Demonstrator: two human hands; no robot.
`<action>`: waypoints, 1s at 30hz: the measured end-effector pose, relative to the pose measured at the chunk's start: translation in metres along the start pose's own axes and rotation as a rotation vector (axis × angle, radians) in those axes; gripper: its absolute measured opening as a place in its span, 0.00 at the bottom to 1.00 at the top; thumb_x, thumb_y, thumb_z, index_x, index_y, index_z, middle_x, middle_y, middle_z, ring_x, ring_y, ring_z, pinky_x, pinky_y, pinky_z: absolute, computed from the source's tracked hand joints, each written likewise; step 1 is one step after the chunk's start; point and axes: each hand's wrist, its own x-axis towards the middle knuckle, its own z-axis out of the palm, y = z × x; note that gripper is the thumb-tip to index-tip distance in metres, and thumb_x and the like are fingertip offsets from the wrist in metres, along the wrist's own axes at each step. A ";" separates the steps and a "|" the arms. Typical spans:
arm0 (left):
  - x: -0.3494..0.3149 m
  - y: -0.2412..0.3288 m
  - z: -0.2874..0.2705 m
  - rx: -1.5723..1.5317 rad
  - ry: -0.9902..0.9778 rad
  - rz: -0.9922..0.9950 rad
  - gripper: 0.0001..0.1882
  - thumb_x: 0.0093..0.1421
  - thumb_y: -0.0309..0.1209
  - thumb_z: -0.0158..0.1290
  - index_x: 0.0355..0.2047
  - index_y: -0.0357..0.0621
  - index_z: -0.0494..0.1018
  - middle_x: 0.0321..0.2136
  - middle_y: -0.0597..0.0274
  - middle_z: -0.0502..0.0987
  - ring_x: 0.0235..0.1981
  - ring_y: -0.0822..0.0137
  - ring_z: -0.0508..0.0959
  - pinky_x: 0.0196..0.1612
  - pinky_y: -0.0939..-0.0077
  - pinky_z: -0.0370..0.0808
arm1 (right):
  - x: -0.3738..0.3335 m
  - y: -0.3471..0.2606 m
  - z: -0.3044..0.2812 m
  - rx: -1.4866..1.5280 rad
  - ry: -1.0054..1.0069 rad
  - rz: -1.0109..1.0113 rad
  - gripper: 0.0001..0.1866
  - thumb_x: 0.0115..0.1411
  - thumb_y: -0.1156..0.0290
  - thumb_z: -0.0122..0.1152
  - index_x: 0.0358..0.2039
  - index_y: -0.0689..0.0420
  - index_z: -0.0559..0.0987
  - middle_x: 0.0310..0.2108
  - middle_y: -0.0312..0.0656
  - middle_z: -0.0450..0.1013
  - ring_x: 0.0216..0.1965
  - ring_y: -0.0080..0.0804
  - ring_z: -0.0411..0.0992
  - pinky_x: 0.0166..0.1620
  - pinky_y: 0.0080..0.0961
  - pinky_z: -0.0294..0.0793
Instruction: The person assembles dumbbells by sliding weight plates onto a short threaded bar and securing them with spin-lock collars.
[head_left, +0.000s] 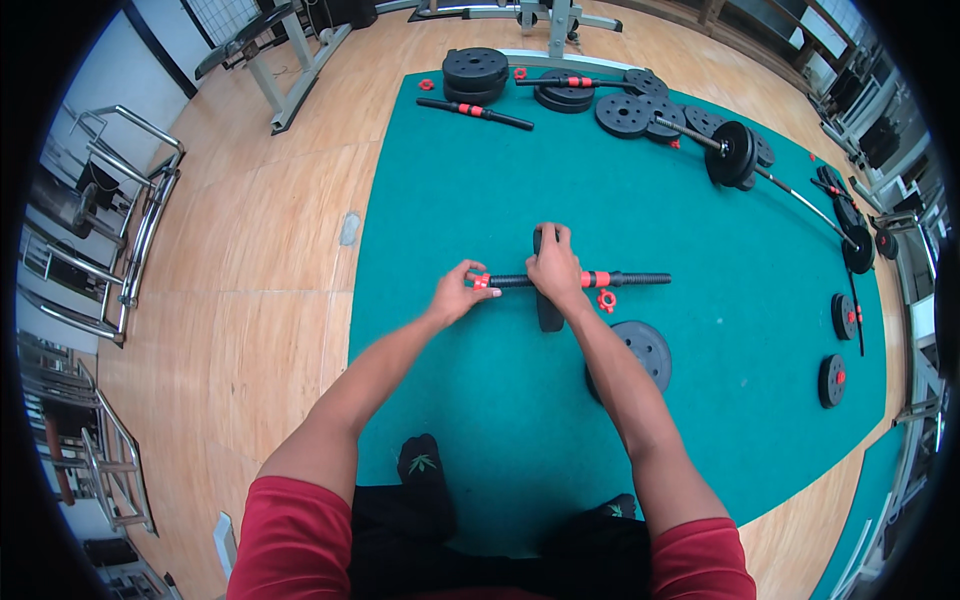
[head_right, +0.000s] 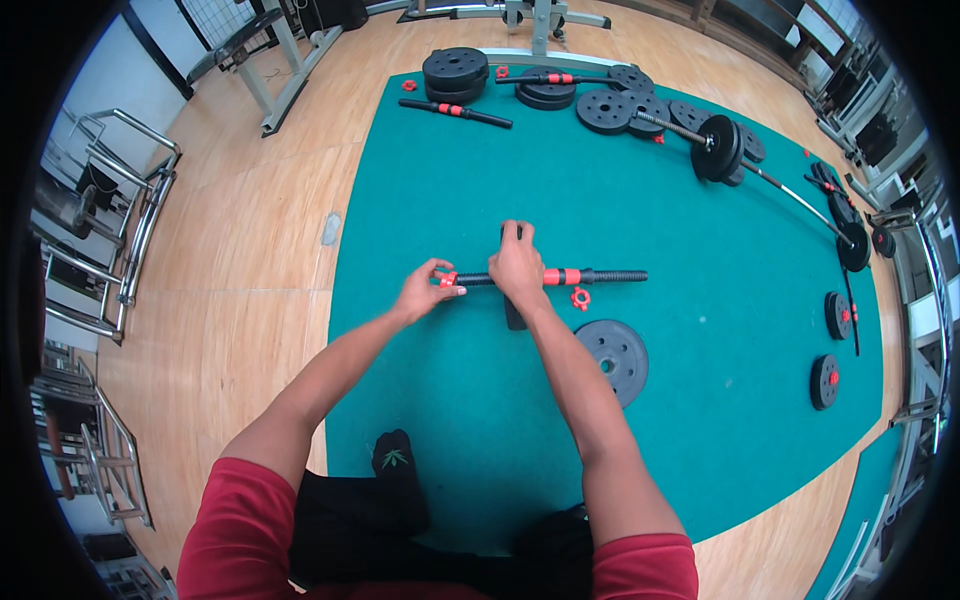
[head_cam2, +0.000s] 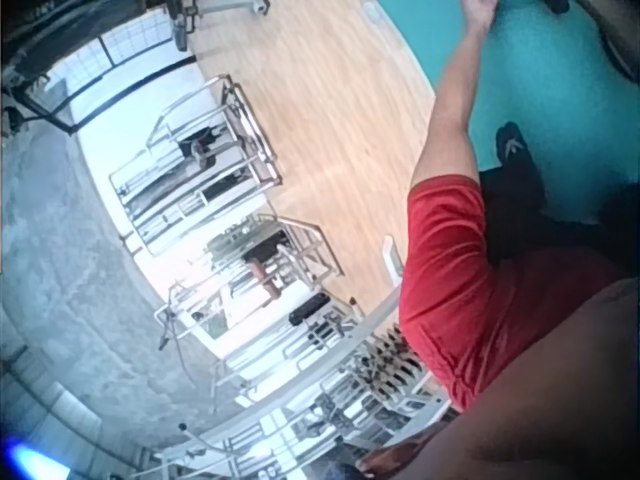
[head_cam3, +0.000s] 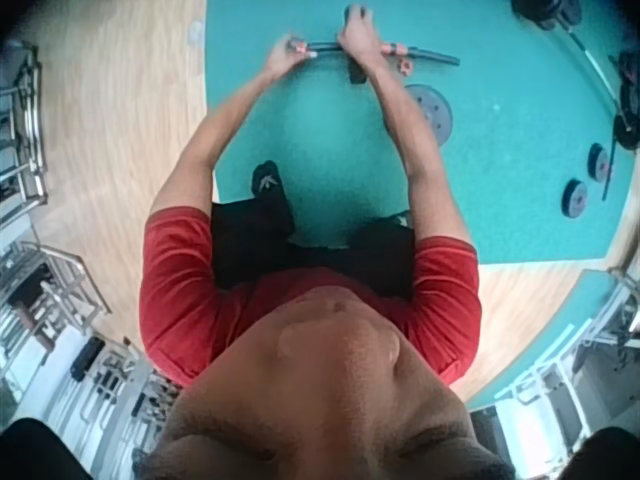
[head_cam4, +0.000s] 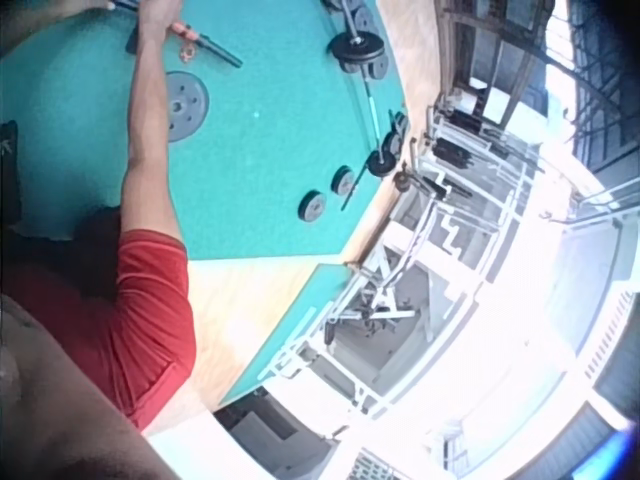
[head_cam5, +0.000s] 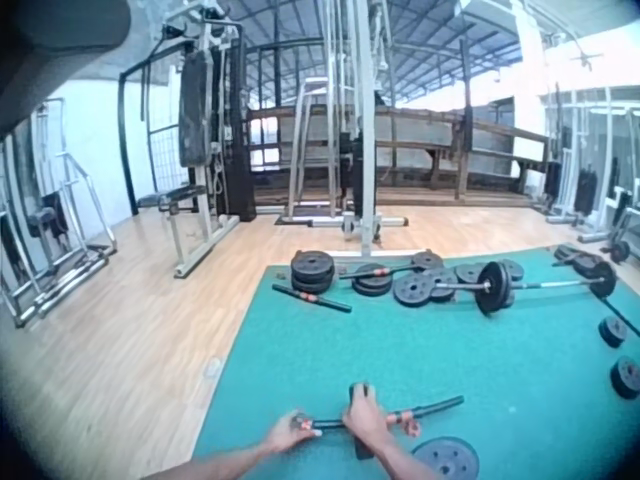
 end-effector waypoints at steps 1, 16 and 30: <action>0.001 -0.001 0.002 -0.067 -0.002 -0.033 0.33 0.51 0.40 0.69 0.52 0.40 0.66 0.39 0.59 0.77 0.38 0.70 0.79 0.40 0.73 0.77 | 0.001 -0.001 0.001 -0.006 0.000 -0.003 0.27 0.51 0.76 0.59 0.53 0.55 0.66 0.56 0.55 0.61 0.43 0.63 0.73 0.45 0.53 0.75; -0.001 -0.005 0.020 -0.443 -0.117 -0.354 0.24 0.68 0.47 0.49 0.52 0.39 0.63 0.45 0.57 0.73 0.41 0.66 0.80 0.43 0.70 0.79 | -0.003 -0.004 0.008 -0.020 -0.003 -0.041 0.27 0.50 0.77 0.59 0.52 0.55 0.68 0.55 0.53 0.62 0.42 0.61 0.74 0.44 0.52 0.76; 0.016 -0.012 0.006 -0.072 -0.052 0.038 0.36 0.42 0.27 0.73 0.52 0.46 0.68 0.44 0.57 0.72 0.40 0.66 0.76 0.44 0.69 0.77 | -0.001 -0.008 0.005 -0.011 0.020 -0.065 0.24 0.51 0.77 0.57 0.52 0.56 0.68 0.55 0.54 0.63 0.40 0.62 0.75 0.42 0.54 0.75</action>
